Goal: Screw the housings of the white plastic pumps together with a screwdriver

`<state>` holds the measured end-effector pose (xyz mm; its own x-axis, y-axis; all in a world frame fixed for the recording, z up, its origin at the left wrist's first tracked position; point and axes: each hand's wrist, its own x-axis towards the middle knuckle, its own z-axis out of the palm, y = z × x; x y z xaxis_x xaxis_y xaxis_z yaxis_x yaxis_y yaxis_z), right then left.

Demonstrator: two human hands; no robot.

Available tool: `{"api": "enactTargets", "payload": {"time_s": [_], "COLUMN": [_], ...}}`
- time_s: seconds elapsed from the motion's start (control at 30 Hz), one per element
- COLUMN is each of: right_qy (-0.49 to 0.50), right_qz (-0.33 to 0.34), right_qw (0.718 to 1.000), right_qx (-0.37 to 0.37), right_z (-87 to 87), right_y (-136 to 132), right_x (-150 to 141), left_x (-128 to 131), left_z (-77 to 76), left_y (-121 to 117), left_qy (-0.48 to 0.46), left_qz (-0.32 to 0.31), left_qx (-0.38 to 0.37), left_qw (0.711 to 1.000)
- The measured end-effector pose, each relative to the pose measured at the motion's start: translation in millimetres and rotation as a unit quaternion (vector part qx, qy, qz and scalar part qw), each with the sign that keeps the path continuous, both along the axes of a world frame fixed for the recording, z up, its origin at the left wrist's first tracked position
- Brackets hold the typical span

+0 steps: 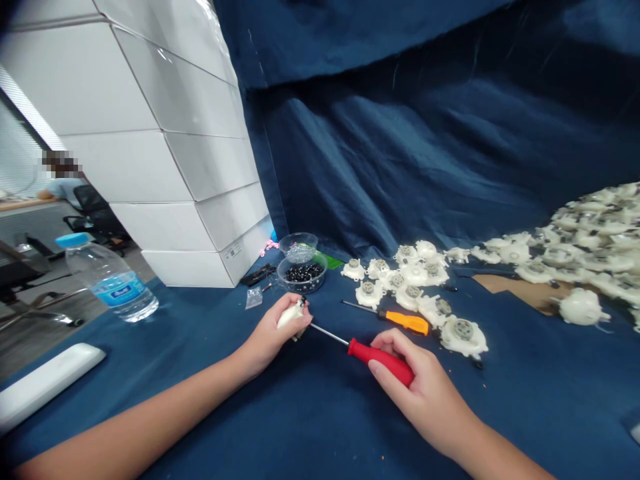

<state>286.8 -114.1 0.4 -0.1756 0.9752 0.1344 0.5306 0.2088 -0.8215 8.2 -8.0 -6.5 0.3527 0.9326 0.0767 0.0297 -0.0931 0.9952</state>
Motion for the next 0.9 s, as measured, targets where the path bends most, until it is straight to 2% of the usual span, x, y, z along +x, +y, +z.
{"api": "enactTargets", "payload": {"time_s": [0.9], "right_qy": [-0.012], "right_qz": [0.001], "right_qw": [1.000], "right_qx": [0.000], "right_z": [1.6], "right_y": [-0.4], "right_x": [0.2], "left_x": [-1.1], "left_z": [-1.7], "left_y": [0.7], "left_qy": [0.002], "left_qz": [-0.005], "left_qx": [0.004], "left_qw": [1.000]}}
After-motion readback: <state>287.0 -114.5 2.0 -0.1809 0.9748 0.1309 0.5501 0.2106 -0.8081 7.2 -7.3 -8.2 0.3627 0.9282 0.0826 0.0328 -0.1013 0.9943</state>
